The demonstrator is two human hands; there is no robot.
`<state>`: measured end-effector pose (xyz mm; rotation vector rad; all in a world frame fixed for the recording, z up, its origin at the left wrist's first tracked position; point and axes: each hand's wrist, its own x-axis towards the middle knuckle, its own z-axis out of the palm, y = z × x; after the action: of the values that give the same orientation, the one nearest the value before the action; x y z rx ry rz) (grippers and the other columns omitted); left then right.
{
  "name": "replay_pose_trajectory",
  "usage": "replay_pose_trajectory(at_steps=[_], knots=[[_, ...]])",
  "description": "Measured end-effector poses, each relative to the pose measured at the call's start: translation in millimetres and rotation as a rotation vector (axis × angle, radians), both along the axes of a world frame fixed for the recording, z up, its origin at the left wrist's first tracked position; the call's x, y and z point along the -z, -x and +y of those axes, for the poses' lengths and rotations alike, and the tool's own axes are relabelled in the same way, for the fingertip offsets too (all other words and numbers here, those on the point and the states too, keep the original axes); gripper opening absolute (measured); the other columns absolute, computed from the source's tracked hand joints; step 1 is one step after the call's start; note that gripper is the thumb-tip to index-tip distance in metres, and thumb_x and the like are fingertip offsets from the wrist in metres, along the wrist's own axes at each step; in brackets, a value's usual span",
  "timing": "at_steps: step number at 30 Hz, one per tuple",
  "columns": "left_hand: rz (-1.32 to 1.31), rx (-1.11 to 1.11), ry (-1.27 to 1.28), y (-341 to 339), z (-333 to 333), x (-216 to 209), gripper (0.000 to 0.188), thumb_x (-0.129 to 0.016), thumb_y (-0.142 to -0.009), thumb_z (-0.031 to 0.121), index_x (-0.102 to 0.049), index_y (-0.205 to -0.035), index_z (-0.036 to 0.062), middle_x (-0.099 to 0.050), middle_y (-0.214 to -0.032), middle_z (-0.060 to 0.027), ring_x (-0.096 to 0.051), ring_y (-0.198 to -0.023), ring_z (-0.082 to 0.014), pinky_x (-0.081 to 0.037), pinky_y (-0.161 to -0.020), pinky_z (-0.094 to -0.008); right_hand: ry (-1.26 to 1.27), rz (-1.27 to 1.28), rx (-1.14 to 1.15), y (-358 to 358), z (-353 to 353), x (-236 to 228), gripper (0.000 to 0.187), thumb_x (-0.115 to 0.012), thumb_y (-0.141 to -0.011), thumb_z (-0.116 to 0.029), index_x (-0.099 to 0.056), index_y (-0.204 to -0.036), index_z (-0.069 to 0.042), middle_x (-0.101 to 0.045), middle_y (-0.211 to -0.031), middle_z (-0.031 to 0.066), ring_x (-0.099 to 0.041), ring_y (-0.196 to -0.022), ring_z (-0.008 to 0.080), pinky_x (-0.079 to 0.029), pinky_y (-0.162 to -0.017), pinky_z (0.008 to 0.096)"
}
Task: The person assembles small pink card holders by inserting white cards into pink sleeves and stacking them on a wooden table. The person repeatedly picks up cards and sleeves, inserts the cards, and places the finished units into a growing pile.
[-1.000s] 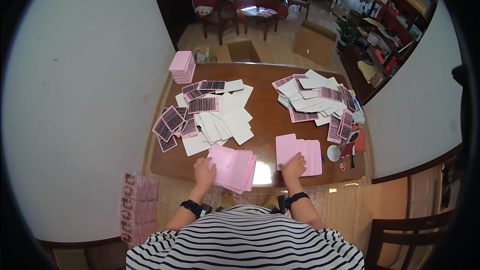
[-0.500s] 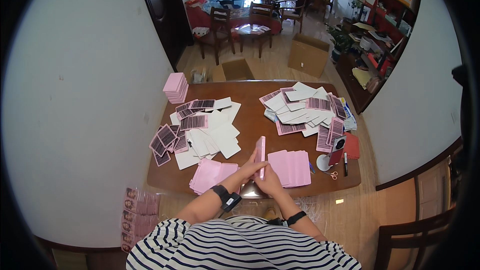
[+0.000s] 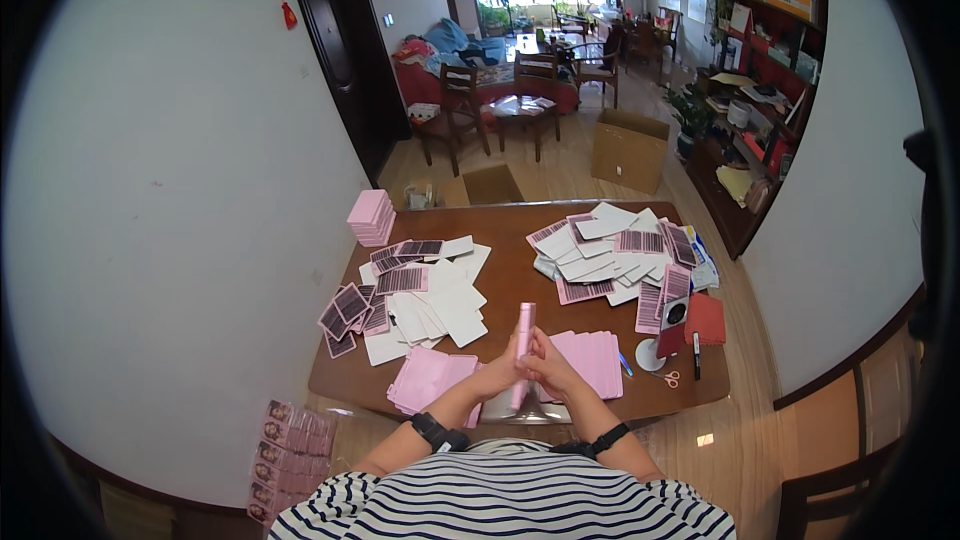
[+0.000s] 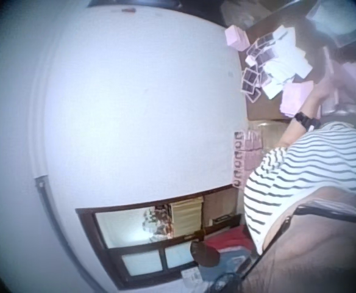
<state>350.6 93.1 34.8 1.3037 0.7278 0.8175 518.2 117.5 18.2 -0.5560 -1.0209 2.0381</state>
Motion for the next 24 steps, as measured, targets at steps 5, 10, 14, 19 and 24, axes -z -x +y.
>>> replay_pose_trajectory(at_steps=[5,10,14,19,24], knots=[[0.003,0.059,-0.289,-3.6,4.2,-6.7,0.101,-0.063,-0.097,0.055,0.001,-0.162,0.0104,-0.041,-0.143,-0.0112,-0.044,-0.133,-0.0234,-0.04,-0.111,-0.0389,-0.098,-0.141,0.028,-12.0,11.5,-16.0,0.078,-0.083,-0.081,-0.009,-0.035,-0.142,-0.006,-0.058,-0.122,0.009,-0.062,-0.11,0.0175,-0.056,-0.09,0.0316],[0.042,-0.054,-0.062,-2.2,6.9,3.5,0.078,-0.054,-0.104,0.049,-0.018,-0.159,0.0066,-0.043,-0.146,-0.0078,-0.044,-0.133,-0.0184,-0.037,-0.112,-0.0346,-0.046,-0.121,0.162,10.6,16.3,1.9,0.084,-0.087,-0.077,-0.013,-0.034,-0.141,-0.004,-0.056,-0.125,0.0102,-0.062,-0.111,0.0199,-0.056,-0.09,0.0338],[0.016,-0.154,-0.04,2.0,3.5,4.0,0.069,-0.056,-0.104,0.038,-0.026,-0.157,0.0054,-0.049,-0.143,-0.0071,-0.048,-0.129,-0.0158,-0.04,-0.109,-0.032,-0.032,-0.144,0.201,25.2,19.6,16.4,0.084,-0.089,-0.075,-0.015,-0.035,-0.139,-0.002,-0.054,-0.127,0.0127,-0.06,-0.115,0.0215,-0.056,-0.091,0.0359],[0.341,-0.438,-0.285,16.6,1.6,-24.5,0.04,-0.06,-0.101,0.033,-0.064,-0.124,0.0012,-0.071,-0.105,-0.0117,-0.066,-0.095,-0.0164,-0.052,-0.084,-0.0333,-0.202,-0.459,0.449,39.6,15.4,22.3,0.089,-0.092,-0.07,-0.022,-0.035,-0.134,0.003,-0.054,-0.126,0.018,-0.06,-0.115,0.0251,-0.056,-0.091,0.0371],[0.549,-0.746,-0.436,31.2,6.8,-28.4,0.049,-0.058,-0.102,0.033,-0.061,-0.071,-0.0048,-0.055,-0.055,-0.0127,-0.056,-0.055,-0.0176,-0.044,-0.056,-0.0401,-0.309,-0.63,0.475,63.8,4.8,22.9,0.094,-0.093,-0.067,-0.031,-0.036,-0.131,0.008,-0.055,-0.126,0.0218,-0.06,-0.116,0.0304,-0.053,-0.095,0.0388]])
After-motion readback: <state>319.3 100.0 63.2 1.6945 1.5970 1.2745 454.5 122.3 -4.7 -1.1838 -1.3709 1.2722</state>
